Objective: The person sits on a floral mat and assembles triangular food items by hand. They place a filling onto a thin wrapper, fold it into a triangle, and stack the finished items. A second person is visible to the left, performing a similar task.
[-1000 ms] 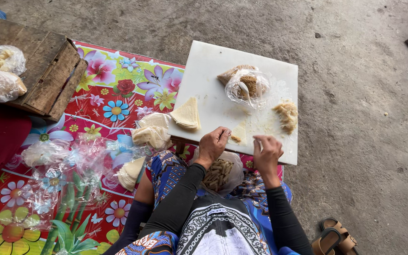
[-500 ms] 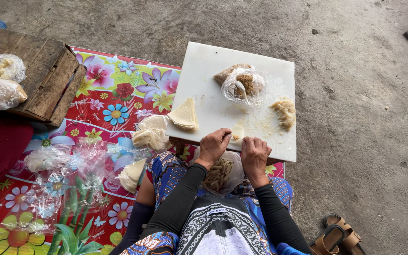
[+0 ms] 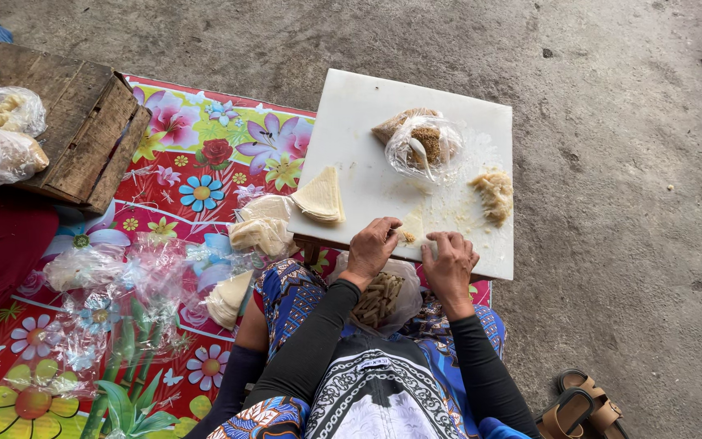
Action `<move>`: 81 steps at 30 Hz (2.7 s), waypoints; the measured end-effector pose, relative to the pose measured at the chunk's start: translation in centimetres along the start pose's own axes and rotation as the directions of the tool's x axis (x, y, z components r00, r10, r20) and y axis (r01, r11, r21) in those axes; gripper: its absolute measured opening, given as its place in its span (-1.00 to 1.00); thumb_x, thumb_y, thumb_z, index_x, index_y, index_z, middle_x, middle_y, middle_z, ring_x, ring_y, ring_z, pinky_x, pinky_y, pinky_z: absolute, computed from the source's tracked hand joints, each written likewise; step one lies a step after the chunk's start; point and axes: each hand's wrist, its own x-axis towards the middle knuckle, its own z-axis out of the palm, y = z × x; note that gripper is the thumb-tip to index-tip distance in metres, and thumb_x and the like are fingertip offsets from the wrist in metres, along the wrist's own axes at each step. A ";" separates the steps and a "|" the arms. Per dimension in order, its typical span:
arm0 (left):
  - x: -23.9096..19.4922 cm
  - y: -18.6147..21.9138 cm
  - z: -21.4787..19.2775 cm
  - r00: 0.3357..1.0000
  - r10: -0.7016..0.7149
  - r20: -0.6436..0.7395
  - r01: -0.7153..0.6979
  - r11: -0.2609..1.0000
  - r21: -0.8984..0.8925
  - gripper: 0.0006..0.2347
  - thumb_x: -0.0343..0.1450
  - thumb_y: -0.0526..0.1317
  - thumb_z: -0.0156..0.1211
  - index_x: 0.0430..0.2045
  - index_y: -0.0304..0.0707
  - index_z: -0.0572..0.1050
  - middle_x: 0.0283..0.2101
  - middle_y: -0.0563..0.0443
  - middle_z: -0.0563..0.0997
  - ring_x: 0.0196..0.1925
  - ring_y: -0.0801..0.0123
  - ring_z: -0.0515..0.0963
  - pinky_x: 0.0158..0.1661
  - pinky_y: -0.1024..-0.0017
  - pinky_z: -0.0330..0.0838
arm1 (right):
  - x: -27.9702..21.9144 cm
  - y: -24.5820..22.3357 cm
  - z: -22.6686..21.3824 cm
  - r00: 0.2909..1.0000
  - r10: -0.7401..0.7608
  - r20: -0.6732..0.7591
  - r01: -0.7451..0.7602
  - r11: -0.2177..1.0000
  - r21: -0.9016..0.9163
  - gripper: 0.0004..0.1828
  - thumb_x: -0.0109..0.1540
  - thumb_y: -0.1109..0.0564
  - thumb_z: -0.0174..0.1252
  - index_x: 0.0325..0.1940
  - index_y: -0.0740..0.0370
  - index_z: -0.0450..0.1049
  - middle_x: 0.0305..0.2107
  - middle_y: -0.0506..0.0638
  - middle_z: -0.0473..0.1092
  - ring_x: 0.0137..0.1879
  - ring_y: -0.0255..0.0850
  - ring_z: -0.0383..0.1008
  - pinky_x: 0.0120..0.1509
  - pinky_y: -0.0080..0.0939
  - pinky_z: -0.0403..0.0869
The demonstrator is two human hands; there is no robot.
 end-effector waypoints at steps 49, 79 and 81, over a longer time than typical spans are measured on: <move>0.6 -1.4 1.1 0.997 0.044 0.069 -0.044 0.999 -0.005 -0.89 0.37 -0.27 0.34 -0.30 -0.24 0.63 -0.15 -0.01 0.64 -0.22 0.27 0.68 -0.14 0.39 0.61 | 1.3 -0.2 1.4 0.990 -0.116 -0.079 0.139 0.887 0.440 -0.84 0.27 0.30 0.20 -0.07 0.24 0.59 -0.18 0.09 0.54 -0.08 -0.07 0.60 0.01 -0.11 0.53; 0.4 -1.7 -0.2 0.949 0.263 0.175 -0.276 0.960 0.052 -0.78 0.31 -0.29 0.34 -0.23 -0.40 0.60 -0.04 -0.17 0.56 -0.06 0.09 0.64 0.00 0.30 0.55 | 1.1 0.1 0.0 0.884 -0.465 -0.039 0.466 0.874 0.140 -0.75 0.23 0.19 0.22 0.01 0.08 0.54 -0.14 -0.09 0.52 0.04 -0.14 0.49 0.16 -0.08 0.25; 0.6 -1.5 -0.4 0.939 0.292 0.180 -0.309 0.948 0.072 -0.78 0.30 -0.29 0.34 -0.24 -0.40 0.59 -0.07 -0.16 0.55 -0.06 0.09 0.63 0.00 0.29 0.54 | 1.1 0.0 0.2 0.879 -0.473 -0.055 0.476 0.875 0.089 -0.75 0.24 0.21 0.20 0.01 0.09 0.53 -0.15 -0.08 0.52 0.01 -0.15 0.49 0.15 -0.07 0.25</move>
